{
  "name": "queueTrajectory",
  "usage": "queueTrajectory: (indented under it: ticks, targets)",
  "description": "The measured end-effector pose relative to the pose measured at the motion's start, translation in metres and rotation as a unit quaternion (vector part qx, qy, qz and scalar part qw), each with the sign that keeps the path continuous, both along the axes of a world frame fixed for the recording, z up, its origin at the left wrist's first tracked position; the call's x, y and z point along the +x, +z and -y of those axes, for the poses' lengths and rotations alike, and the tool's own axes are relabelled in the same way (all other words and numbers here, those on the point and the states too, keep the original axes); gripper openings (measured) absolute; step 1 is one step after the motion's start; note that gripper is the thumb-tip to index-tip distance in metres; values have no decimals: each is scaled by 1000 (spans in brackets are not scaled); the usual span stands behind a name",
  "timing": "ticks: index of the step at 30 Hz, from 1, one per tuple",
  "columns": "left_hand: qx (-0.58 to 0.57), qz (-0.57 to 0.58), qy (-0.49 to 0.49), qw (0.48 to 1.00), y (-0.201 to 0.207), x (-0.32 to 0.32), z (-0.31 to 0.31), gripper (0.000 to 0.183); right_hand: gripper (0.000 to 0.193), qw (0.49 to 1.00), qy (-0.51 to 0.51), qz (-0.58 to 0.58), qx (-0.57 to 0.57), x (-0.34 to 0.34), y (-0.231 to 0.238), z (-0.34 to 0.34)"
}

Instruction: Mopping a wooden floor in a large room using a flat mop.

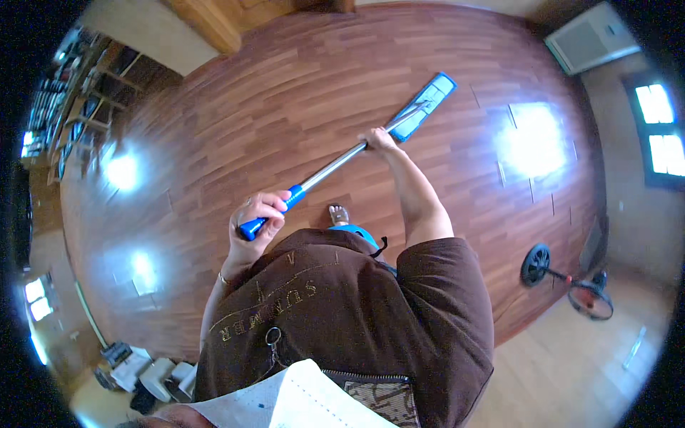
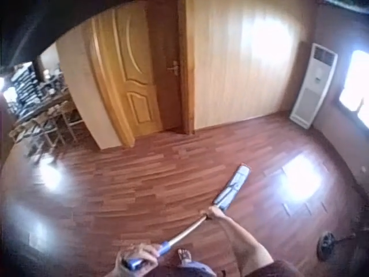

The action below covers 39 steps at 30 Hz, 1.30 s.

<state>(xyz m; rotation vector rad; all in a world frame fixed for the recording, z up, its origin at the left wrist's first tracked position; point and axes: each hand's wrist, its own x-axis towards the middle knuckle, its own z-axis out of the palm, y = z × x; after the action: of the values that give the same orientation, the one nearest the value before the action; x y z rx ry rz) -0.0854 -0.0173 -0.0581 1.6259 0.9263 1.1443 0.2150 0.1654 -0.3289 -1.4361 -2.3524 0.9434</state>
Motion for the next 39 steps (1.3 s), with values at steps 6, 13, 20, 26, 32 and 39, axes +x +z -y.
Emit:
queueTrajectory:
  ticks: [6, 13, 20, 26, 32, 39]
  targets:
    - [-55, 32, -104, 993, -14, 24, -18, 10, 8, 989, -107, -2, 99, 71, -4, 75]
    - [-150, 88, -145, 974, -16, 18, -12, 8, 8, 979, -175, 103, 23, 74, -20, 154]
    - [-188, 80, -131, 970, 15, -12, 19, 7, 12, 989, -133, 62, 12, 38, 12, 204]
    - [-124, 78, -21, 989, 37, -42, 68, 7, 10, 999, -35, 18, 25, -10, 29, 189]
    - [18, 32, 107, 994, 54, -59, 124, 12, 14, 994, 107, -7, -10, -76, 44, 155]
    - [154, -55, 293, 942, 67, -44, 195, 18, 24, 952, 297, -73, 12, -166, 59, 136]
